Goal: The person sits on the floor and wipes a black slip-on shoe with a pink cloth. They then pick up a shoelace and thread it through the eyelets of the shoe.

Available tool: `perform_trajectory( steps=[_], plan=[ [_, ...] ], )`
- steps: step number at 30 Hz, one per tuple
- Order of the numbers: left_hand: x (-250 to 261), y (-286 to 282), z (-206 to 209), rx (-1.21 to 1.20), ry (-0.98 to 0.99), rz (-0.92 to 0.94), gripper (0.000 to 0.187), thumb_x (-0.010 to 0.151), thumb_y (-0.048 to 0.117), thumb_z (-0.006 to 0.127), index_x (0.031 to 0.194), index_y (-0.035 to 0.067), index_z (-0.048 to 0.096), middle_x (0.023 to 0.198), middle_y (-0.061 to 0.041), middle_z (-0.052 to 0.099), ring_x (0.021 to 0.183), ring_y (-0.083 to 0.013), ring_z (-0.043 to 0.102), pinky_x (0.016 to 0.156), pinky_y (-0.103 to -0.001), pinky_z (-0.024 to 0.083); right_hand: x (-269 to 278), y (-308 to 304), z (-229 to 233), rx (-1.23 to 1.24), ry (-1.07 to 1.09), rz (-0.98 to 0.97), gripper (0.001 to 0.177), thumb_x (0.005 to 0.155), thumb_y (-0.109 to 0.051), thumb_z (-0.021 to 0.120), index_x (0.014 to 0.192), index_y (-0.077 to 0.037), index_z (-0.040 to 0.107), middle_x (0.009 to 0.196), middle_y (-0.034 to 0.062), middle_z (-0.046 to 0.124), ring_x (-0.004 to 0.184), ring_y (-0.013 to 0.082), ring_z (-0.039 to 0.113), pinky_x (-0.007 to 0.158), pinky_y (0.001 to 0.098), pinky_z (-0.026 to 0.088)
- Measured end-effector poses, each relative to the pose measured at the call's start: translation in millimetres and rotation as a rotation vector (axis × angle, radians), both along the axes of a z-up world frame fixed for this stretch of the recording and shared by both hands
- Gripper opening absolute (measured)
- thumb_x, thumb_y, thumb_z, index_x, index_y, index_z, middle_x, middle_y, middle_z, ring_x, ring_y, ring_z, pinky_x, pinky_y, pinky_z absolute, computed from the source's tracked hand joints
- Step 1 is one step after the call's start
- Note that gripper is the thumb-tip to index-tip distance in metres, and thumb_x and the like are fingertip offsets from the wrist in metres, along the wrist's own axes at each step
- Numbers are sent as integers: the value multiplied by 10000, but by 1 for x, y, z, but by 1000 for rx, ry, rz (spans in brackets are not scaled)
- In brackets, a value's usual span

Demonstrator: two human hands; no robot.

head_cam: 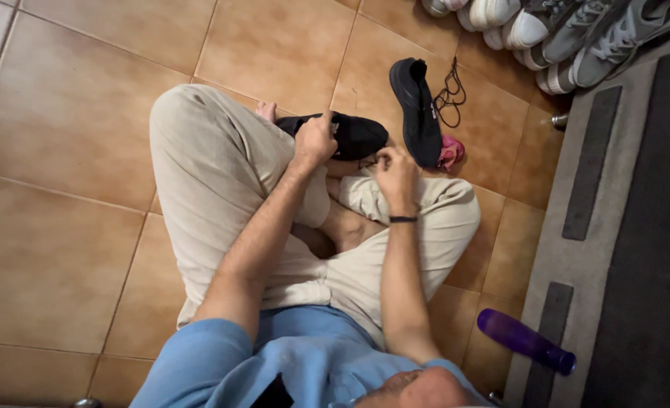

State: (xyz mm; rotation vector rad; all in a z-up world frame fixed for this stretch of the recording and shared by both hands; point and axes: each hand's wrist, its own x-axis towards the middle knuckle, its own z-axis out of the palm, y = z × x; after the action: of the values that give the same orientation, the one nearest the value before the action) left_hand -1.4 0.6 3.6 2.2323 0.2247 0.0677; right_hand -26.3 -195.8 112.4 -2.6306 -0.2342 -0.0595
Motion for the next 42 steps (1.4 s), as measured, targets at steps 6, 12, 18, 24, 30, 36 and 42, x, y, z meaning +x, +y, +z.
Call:
perform_trajectory(
  steps=[6,12,18,24,30,36,42],
  plan=[
    [0,-1,-2,-5,-32,3,361,774,23,619,1134,47,625,856,-270,707,826,-487,681,744,-578,535,3,-25,99,-82,-601,195,163,894,46,708,1013,-63,730,1005,107,695,854,288,674,748,396,538],
    [0,-2,-6,-14,-69,16,333,789,30,648,1121,66,636,893,-271,710,858,-485,682,757,-576,538,16,-45,207,-182,-999,353,322,821,159,776,1076,-36,747,1035,99,693,918,289,692,777,401,565],
    [0,0,0,-32,-28,-29,430,731,6,647,1154,88,652,922,-263,716,897,-472,685,785,-555,544,17,-21,241,-245,-942,499,369,820,158,799,1128,-37,745,1095,102,697,977,298,694,839,399,582],
    [1,0,6,-22,39,-28,442,726,19,659,1162,92,656,927,-258,716,907,-463,687,790,-550,543,27,-21,250,-286,-988,532,329,896,185,802,1139,-24,729,1115,98,721,1009,285,731,861,377,608],
    [-2,-2,2,-34,-46,-13,441,722,9,647,1158,74,656,934,-247,725,908,-456,693,796,-543,550,28,-23,266,-353,-941,611,302,906,151,782,1160,-8,736,1139,109,713,990,296,715,840,376,588],
    [-1,-1,3,-21,-39,-3,418,735,19,648,1150,72,660,911,-245,722,892,-451,694,780,-540,547,31,-30,268,-424,-955,610,262,913,149,798,1120,-4,751,1111,102,724,969,276,710,787,358,571],
    [-2,-1,8,-59,-20,43,305,810,116,660,1112,104,699,932,-229,725,919,-439,689,800,-540,536,39,-52,248,-414,-955,511,302,845,153,747,1093,-17,758,1099,93,756,923,274,695,773,374,538]
  ],
)
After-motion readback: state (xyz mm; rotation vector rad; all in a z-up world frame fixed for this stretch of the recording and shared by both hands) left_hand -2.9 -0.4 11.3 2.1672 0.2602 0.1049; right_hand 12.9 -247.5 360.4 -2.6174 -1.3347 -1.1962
